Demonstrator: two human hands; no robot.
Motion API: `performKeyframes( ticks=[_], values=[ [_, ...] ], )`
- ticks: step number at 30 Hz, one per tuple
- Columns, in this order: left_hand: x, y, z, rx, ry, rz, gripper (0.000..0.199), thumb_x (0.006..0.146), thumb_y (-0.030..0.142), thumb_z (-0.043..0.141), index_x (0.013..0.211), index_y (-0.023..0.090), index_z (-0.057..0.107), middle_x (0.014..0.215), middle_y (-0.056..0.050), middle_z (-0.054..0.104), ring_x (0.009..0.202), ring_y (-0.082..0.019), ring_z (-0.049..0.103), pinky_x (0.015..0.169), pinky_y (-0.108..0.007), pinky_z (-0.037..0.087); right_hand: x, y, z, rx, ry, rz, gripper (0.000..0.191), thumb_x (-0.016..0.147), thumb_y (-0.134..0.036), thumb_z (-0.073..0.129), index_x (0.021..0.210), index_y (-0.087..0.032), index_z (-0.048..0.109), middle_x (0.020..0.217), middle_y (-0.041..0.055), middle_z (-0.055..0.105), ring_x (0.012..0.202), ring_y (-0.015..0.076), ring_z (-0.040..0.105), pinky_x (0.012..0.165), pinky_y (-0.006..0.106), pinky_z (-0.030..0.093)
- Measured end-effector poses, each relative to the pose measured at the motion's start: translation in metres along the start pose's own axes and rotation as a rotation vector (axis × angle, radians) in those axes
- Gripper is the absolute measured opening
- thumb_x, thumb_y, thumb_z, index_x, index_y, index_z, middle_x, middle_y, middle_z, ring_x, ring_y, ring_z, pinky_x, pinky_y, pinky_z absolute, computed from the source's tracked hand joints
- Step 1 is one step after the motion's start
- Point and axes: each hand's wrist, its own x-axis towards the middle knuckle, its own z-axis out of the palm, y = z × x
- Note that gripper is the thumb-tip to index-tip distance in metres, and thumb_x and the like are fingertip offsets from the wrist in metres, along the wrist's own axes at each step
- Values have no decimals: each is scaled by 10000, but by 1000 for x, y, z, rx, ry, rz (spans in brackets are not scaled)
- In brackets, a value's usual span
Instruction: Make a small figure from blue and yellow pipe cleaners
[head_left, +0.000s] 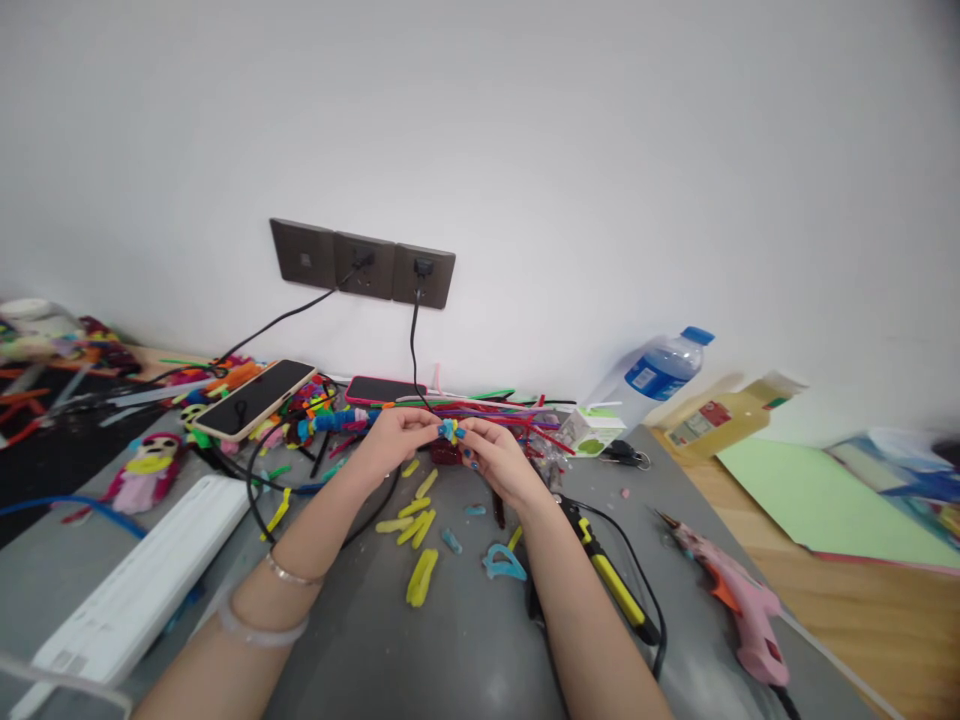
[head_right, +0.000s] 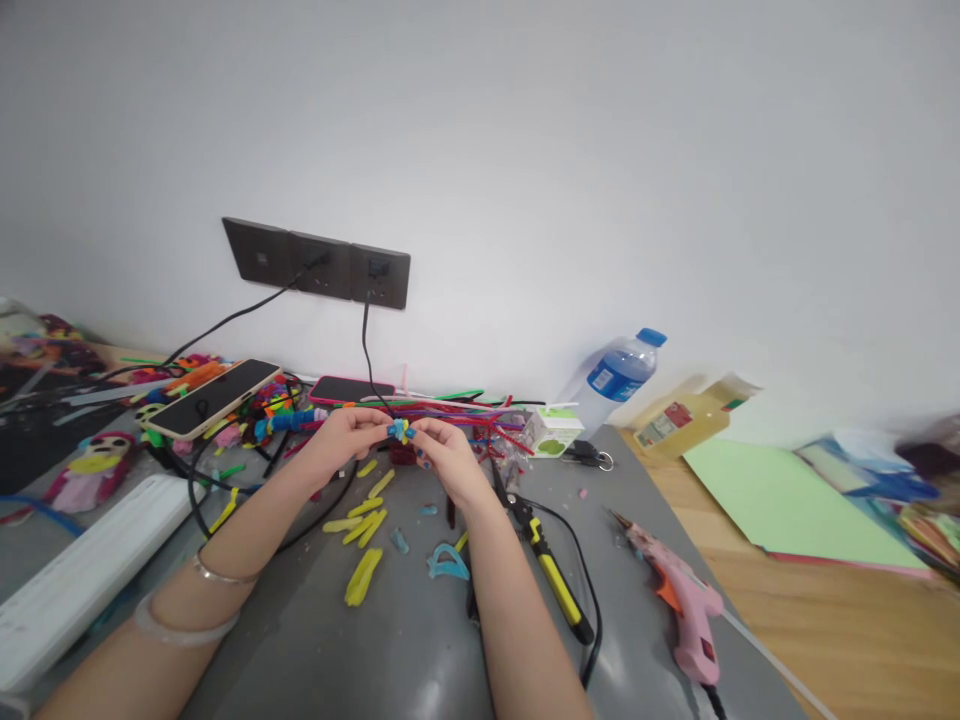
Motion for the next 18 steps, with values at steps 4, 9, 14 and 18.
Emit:
performKeyframes(
  ticks=[4,9,14,18],
  values=[
    [-1,2,0,15,-2,2,404,619,474,750,800,116,699,516,54,445,439,-62,302,442,-213,197,0,0,0,0,4,5,304,638,-392,819,739,-167,641,580,-47,519,482,70,386,484,236,249],
    [-1,3,1,75,14,14,382,632,451,741,801,111,702,514,58,437,455,-64,317,452,-209,222,2,1,-1,-21,12,9,327,626,-407,824,732,-163,634,571,-56,511,475,68,391,479,236,249],
    [-1,3,1,81,4,45,378,627,458,737,786,118,698,520,55,449,455,-68,337,455,-211,239,1,1,0,-2,-6,20,302,635,-386,821,722,-166,634,579,-51,518,485,72,397,490,237,270],
    [-1,4,0,87,2,46,372,632,455,727,785,118,691,500,62,423,450,-69,324,459,-214,225,0,0,0,20,-16,28,295,636,-375,823,707,-164,630,566,-52,511,487,70,390,498,234,281]
  ],
)
